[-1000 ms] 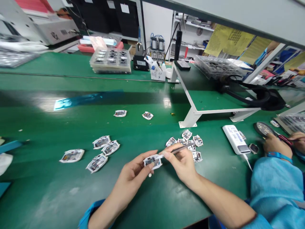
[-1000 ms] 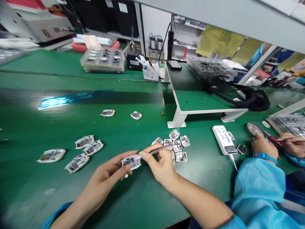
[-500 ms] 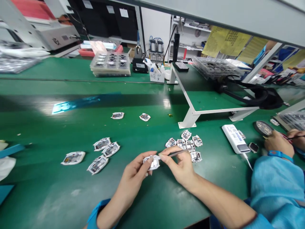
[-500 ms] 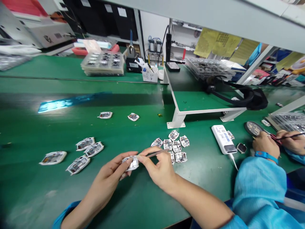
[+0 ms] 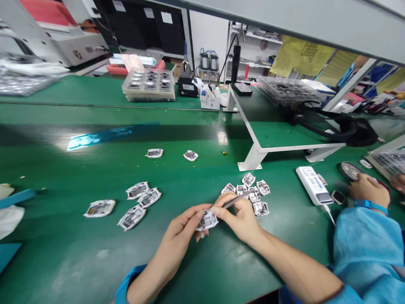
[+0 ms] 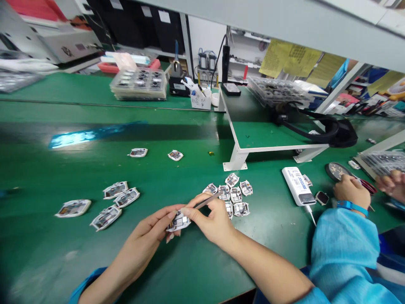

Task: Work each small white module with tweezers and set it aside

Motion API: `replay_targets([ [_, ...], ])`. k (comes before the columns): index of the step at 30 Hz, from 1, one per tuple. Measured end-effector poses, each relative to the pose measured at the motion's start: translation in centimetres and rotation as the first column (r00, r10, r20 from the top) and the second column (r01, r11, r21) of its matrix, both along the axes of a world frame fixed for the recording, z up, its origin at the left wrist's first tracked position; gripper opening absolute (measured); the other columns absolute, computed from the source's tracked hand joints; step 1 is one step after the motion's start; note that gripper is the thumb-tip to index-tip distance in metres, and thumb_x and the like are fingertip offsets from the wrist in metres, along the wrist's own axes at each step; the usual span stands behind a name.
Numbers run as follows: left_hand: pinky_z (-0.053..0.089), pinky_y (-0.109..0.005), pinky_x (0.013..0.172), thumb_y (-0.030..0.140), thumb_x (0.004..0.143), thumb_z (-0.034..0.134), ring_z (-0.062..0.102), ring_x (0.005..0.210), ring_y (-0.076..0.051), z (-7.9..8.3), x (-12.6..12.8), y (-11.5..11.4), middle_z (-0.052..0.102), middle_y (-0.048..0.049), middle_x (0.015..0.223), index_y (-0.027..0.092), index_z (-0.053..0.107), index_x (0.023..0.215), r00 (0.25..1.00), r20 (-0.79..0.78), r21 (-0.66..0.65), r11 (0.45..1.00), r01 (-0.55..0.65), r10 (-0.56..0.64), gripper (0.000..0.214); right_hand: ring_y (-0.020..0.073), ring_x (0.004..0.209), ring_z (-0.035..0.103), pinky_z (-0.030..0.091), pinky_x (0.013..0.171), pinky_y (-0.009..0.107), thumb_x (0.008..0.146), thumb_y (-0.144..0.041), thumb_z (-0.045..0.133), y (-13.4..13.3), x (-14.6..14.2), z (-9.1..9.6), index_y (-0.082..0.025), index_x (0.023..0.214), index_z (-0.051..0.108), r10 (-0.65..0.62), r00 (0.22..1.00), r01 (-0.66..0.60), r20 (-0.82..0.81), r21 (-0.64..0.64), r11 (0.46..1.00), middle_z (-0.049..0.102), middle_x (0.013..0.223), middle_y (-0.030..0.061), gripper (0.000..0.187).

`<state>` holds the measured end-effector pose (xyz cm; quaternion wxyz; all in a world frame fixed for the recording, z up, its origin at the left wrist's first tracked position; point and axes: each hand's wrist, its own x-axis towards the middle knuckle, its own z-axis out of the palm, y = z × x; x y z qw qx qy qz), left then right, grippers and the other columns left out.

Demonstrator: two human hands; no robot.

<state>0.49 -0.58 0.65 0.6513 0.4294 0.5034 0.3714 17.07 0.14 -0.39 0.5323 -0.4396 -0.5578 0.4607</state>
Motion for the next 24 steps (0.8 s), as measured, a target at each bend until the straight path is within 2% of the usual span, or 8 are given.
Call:
replay_targets([
  [4, 0.040, -0.024, 0.054, 0.043, 0.082, 0.066, 0.053, 0.062, -0.016, -0.17, -0.16, -0.07, 0.066, -0.0026, 0.066, 0.013, 0.073, 0.105, 1.000, 0.010, 0.003, 1.000, -0.003, 0.003, 0.038, 0.0170, 0.070, 0.062, 0.050, 0.068, 0.030, 0.080, -0.032, 0.072, 0.06, 0.11, 0.11, -0.020, 0.076, 0.067, -0.015, 0.999, 0.011, -0.044, -0.083, 0.996, 0.067, 0.072, -0.0001, 0.013],
  [8, 0.044, -0.025, 0.058, 0.037, 0.080, 0.068, 0.056, 0.065, -0.017, -0.21, -0.20, -0.17, 0.069, -0.0037, 0.072, 0.016, 0.073, 0.106, 0.999, 0.034, 0.011, 1.000, -0.018, 0.018, 0.035, 0.0178, 0.074, 0.064, 0.051, 0.071, 0.031, 0.079, -0.032, 0.071, -0.01, 0.01, 0.21, -0.020, 0.076, 0.067, -0.086, 0.996, 0.085, -0.015, -0.073, 0.994, 0.068, 0.074, 0.0009, 0.013],
  [12, 0.047, -0.026, 0.061, 0.034, 0.079, 0.069, 0.059, 0.068, -0.018, -0.29, -0.08, -0.16, 0.072, -0.0039, 0.080, 0.019, 0.074, 0.105, 1.000, -0.001, 0.042, 0.999, -0.007, 0.007, 0.030, 0.0182, 0.073, 0.064, 0.051, 0.070, 0.031, 0.079, -0.031, 0.071, 0.01, -0.10, 0.15, -0.021, 0.075, 0.068, -0.103, 0.995, 0.103, -0.004, -0.062, 0.993, 0.070, 0.075, 0.0017, 0.012],
  [18, 0.049, -0.027, 0.062, 0.034, 0.080, 0.066, 0.058, 0.063, -0.018, -0.41, -0.28, -0.17, 0.069, -0.0020, 0.070, 0.019, 0.073, 0.106, 0.996, -0.080, 0.112, 0.993, 0.039, -0.030, 0.031, 0.0182, 0.071, 0.065, 0.052, 0.068, 0.031, 0.077, -0.034, 0.074, 0.17, -0.07, -0.11, -0.021, 0.073, 0.068, -0.088, 0.995, 0.083, -0.043, -0.089, 0.993, 0.070, 0.072, 0.0009, 0.015],
  [24, 0.049, -0.026, 0.061, 0.033, 0.080, 0.066, 0.058, 0.064, -0.018, -0.09, -0.35, -0.17, 0.070, -0.0023, 0.072, 0.019, 0.072, 0.107, 0.996, -0.073, 0.113, 0.991, 0.066, -0.058, 0.032, 0.0171, 0.068, 0.063, 0.050, 0.065, 0.029, 0.075, -0.031, 0.074, 0.24, -0.12, -0.27, -0.020, 0.072, 0.068, -0.084, 0.990, 0.072, -0.113, -0.109, 0.991, 0.068, 0.070, 0.0003, 0.013],
])
